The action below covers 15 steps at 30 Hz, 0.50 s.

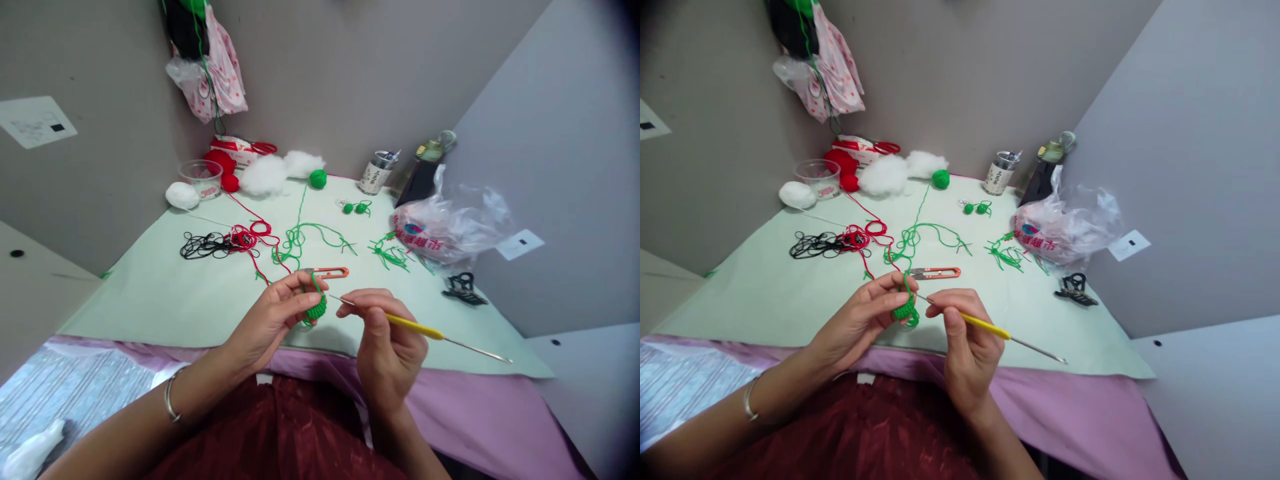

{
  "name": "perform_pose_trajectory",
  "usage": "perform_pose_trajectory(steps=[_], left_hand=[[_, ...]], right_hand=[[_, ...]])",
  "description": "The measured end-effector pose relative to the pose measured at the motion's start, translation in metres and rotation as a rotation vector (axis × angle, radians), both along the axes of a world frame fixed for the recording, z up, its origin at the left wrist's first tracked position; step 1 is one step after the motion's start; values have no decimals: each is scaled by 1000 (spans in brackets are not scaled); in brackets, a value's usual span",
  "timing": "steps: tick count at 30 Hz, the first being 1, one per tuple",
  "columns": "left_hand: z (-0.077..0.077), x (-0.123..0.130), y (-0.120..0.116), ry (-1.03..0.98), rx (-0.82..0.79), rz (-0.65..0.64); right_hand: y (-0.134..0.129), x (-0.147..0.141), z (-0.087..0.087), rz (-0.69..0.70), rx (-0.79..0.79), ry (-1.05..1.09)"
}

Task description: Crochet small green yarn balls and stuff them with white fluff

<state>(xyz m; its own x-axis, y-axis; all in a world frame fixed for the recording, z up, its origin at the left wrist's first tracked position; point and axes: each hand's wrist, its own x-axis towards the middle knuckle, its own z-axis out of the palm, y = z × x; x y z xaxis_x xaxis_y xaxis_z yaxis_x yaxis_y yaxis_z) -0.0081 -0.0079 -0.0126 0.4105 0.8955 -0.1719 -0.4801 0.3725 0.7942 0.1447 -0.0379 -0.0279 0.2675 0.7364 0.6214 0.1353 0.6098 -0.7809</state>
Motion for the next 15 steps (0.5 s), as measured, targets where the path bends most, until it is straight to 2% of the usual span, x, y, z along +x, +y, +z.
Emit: perform_pose_trajectory(steps=[15], left_hand=[[-2, 0, 0, -30, 0, -21]], right_hand=[[-1, 1, 1, 4, -24, -64]])
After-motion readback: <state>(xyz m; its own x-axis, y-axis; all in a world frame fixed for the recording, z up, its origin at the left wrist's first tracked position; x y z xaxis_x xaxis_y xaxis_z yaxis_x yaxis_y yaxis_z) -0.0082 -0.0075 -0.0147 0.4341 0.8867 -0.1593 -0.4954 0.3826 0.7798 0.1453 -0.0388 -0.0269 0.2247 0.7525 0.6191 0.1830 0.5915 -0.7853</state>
